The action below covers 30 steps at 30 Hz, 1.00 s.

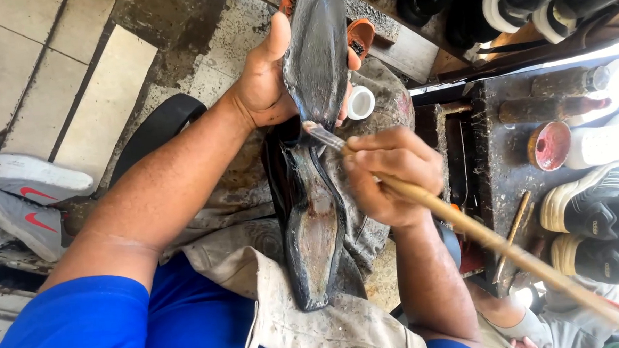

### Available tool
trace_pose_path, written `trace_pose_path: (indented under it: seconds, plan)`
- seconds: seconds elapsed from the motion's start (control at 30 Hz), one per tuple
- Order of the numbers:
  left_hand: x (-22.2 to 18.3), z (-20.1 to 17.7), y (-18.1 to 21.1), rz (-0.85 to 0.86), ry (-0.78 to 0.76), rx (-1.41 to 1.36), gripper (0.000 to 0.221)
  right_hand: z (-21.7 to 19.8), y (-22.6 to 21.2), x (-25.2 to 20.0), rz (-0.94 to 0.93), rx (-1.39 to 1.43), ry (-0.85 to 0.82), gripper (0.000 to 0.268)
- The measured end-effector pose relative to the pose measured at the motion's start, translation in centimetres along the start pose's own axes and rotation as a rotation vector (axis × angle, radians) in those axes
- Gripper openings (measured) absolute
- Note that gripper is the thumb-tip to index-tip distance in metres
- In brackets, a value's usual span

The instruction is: Preparing adhesive and applying it to a shoe sole using a brush

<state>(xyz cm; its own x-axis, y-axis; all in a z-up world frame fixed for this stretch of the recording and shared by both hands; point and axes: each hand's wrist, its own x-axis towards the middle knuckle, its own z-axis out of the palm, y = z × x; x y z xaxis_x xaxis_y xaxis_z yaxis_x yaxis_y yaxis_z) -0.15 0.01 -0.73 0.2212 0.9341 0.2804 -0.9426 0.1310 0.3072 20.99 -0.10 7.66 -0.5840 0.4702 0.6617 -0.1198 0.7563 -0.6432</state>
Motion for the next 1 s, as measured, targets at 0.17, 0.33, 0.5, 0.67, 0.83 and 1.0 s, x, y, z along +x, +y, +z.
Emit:
trace_pose_path:
  seconds: [0.17,0.33,0.5,0.67,0.83,1.0]
  plan:
    - [0.1,0.7,0.7,-0.093,-0.013,0.115,0.093,-0.2,1.0,-0.7,-0.048,0.029,-0.095,0.016]
    - [0.2,0.7,0.3,-0.031,0.009,0.078,0.088,0.1,0.2,-0.3,-0.017,-0.040,-0.084,0.015]
    - [0.3,0.2,0.3,-0.097,-0.010,0.107,0.095,-0.2,0.8,-0.2,-0.078,0.056,-0.094,0.012]
    - [0.1,0.7,0.4,-0.103,0.007,0.126,0.093,0.1,-0.4,-0.5,-0.013,-0.081,-0.152,0.015]
    - [0.1,1.2,0.6,-0.081,0.005,0.127,0.091,0.3,-0.8,-0.1,0.022,-0.034,-0.062,0.014]
    - [0.2,0.3,0.6,-0.112,-0.029,0.064,0.092,-2.5,2.6,-2.9,0.098,0.134,-0.156,0.014]
